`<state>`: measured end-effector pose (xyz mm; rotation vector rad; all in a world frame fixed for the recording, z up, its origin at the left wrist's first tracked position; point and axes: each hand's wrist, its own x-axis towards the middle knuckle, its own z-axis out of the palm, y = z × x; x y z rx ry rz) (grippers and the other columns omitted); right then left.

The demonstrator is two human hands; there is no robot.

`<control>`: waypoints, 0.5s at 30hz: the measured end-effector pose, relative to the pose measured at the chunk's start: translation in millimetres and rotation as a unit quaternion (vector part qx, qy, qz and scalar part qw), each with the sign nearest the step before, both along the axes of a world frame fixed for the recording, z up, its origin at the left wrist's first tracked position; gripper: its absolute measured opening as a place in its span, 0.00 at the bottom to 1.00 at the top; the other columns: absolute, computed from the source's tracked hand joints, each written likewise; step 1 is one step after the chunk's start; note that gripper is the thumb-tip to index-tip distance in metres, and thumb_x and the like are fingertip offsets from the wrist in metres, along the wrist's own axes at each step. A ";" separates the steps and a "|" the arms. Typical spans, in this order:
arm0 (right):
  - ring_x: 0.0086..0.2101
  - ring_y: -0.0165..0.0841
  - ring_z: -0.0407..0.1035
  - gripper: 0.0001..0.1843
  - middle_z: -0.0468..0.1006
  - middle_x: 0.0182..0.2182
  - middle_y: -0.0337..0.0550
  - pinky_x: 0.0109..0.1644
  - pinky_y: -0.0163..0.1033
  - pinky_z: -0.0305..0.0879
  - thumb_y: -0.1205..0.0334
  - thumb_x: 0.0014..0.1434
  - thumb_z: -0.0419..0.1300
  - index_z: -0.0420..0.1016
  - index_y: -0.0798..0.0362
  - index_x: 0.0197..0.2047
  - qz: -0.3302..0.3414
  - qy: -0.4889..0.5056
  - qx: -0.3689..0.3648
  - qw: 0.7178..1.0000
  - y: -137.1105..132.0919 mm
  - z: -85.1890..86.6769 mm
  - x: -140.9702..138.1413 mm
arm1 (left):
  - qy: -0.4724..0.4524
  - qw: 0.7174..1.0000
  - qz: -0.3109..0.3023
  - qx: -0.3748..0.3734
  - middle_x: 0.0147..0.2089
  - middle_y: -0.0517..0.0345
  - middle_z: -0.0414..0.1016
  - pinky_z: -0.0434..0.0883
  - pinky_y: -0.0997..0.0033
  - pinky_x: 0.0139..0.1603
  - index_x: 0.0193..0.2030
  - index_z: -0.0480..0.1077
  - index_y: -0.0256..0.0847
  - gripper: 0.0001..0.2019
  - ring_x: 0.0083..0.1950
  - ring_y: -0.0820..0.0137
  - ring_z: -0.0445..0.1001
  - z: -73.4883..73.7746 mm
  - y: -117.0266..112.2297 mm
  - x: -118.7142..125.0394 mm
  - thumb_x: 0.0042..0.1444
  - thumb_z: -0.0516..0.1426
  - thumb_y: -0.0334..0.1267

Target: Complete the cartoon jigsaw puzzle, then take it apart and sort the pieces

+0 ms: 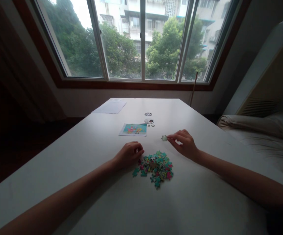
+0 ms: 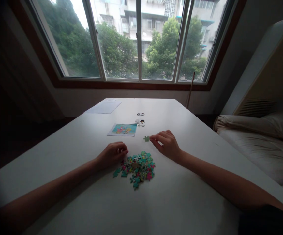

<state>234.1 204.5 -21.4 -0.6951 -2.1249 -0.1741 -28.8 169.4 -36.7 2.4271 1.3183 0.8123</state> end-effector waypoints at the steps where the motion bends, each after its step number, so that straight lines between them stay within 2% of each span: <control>1: 0.26 0.29 0.65 0.06 0.74 0.26 0.40 0.35 0.38 0.55 0.62 0.56 0.55 0.73 0.50 0.35 -0.004 0.001 0.004 1.000 1.0 0.5 1.0 | -0.002 1.000 -0.003 -0.002 0.25 0.61 0.64 0.60 0.77 0.28 0.27 0.68 0.36 0.06 0.26 0.76 0.62 0.5 -0.4 -0.2 0.52 0.51 0.33; 6: 0.26 0.29 0.66 0.06 0.74 0.25 0.39 0.35 0.38 0.54 0.62 0.56 0.55 0.73 0.51 0.34 -0.019 -0.010 0.020 1.000 5.4 0.7 2.8 | -0.011 1.000 0.000 -0.007 0.23 0.62 0.64 0.59 0.77 0.28 0.27 0.67 0.36 0.07 0.26 0.76 0.61 2.1 1.3 -2.5 0.52 0.51 0.34; 15: 0.29 0.30 0.66 0.08 0.75 0.27 0.39 0.37 0.38 0.54 0.60 0.57 0.54 0.73 0.50 0.34 -0.037 -0.052 -0.016 0.998 6.6 -4.0 2.0 | -0.022 1.000 0.004 -0.017 0.24 0.62 0.65 0.59 0.77 0.28 0.27 0.67 0.35 0.08 0.26 0.76 0.61 1.2 2.9 -2.4 0.52 0.51 0.35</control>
